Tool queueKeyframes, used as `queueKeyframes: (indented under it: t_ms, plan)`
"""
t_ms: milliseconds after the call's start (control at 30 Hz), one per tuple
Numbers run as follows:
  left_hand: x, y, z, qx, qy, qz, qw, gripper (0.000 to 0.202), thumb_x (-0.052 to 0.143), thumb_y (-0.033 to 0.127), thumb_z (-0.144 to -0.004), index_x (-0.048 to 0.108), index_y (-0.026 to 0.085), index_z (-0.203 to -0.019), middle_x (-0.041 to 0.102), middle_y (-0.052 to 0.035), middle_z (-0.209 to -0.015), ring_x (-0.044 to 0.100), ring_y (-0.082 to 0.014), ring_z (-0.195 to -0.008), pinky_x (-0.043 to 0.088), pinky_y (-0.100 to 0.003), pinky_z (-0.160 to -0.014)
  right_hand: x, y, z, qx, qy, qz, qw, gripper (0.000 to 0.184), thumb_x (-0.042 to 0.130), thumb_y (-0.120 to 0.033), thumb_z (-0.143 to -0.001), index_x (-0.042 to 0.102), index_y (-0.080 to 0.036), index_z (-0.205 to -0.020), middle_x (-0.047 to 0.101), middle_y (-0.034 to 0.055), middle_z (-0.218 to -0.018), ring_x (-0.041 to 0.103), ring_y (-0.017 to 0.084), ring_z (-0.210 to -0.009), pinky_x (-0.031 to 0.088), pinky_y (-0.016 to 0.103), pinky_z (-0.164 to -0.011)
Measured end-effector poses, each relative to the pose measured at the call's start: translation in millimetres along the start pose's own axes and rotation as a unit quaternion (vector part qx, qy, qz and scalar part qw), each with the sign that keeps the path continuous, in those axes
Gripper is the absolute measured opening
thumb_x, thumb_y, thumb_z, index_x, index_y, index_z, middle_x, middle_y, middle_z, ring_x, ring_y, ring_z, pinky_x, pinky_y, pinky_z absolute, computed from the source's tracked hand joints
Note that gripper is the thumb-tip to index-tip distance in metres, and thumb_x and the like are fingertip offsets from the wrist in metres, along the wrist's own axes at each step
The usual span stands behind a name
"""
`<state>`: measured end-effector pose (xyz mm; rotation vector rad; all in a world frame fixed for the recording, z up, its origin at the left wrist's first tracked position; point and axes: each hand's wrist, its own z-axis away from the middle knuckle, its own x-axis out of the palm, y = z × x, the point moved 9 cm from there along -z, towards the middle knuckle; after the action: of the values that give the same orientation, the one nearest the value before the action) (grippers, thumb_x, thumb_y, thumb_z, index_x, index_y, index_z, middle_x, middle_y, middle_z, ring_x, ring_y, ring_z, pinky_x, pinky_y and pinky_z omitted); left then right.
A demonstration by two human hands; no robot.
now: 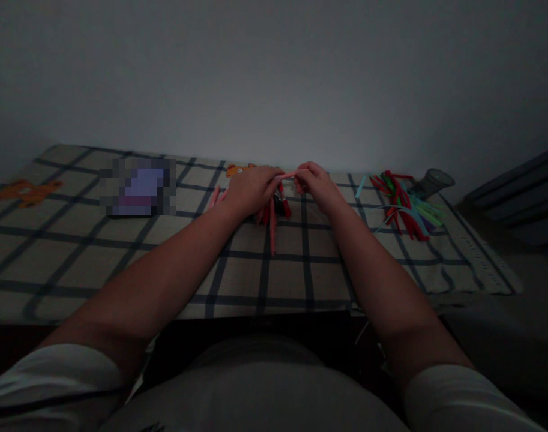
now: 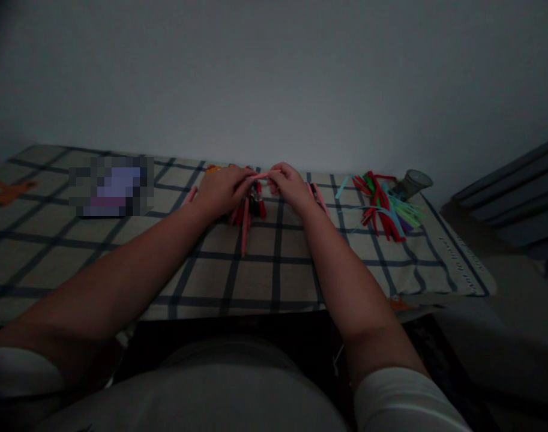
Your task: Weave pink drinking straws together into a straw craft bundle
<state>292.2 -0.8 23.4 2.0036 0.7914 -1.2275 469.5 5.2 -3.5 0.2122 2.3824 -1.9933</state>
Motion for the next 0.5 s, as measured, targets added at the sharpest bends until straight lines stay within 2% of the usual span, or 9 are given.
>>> queueKeyframes:
  t_ms: [233,500]
  plan:
    - [-1.6,1.7,0.2,-0.006,-0.023,-0.008,1.000,0.043,0.064,0.045,-0.121,0.082,0.031,-0.158,0.088,-0.0115,-0.149,0.079,-0.0333,-0.142,0.056,-0.039,-0.108,1.1,-2.9,2.0,-0.001,0.003,-0.021,1.000,0.021,0.065,-0.012,-0.103,0.063,-0.025,-0.087,0.062,-0.0063,-0.073,0.055,0.011,-0.064,0.044,0.023,-0.062]
    - [-0.9,3.2,1.0,-0.007,-0.026,-0.033,0.999,0.046,0.053,0.041,-0.124,0.083,0.027,-0.155,0.089,-0.0141,-0.145,0.081,-0.0352,-0.137,0.057,-0.042,-0.104,0.9,-0.5,1.4,-0.005,-0.014,-0.007,1.000,0.016,0.069,-0.016,-0.104,0.064,-0.026,-0.091,0.065,-0.0049,-0.076,0.056,0.012,-0.067,0.046,0.023,-0.064]
